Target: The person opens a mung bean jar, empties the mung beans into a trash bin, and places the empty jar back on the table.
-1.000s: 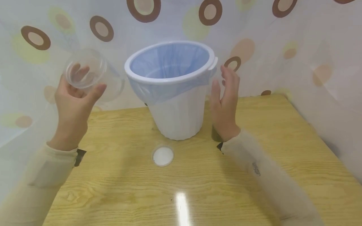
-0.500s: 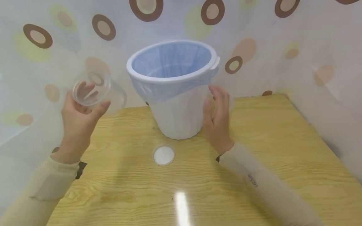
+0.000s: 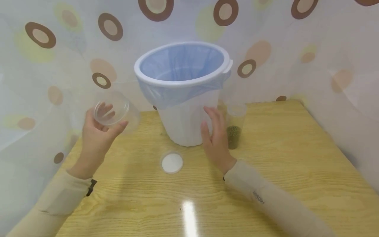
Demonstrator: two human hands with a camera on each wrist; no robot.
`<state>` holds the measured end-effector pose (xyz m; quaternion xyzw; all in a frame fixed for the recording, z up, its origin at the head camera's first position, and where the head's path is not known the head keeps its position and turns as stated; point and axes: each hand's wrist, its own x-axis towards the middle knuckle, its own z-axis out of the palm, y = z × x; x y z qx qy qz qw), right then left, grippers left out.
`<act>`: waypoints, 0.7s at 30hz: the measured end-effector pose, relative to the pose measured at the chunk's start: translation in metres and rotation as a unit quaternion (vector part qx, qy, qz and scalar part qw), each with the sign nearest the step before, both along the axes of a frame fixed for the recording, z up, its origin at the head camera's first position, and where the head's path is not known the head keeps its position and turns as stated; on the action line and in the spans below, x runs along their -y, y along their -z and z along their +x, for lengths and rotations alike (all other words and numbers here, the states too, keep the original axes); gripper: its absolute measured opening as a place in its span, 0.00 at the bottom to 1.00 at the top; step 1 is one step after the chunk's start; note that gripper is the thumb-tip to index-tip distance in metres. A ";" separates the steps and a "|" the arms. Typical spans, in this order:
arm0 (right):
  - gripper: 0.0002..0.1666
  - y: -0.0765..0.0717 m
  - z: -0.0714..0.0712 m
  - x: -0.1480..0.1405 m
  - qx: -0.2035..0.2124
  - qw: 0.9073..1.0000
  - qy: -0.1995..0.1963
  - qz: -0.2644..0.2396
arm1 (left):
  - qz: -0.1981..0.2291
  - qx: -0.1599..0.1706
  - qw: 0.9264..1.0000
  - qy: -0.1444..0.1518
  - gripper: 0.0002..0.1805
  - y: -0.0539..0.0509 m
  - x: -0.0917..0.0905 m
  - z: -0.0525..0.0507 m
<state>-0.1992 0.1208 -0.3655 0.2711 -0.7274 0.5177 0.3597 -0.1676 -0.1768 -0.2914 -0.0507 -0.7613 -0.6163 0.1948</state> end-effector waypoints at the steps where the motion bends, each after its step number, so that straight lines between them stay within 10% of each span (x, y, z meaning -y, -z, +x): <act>1: 0.23 0.002 0.001 0.001 0.008 1.000 -0.004 0.004 | -0.001 0.007 1.000 0.001 0.44 0.003 0.000 0.000; 21: 0.24 0.024 0.012 0.018 0.147 0.982 -0.059 0.107 | -0.032 0.129 0.991 0.030 0.46 0.066 -0.006 0.001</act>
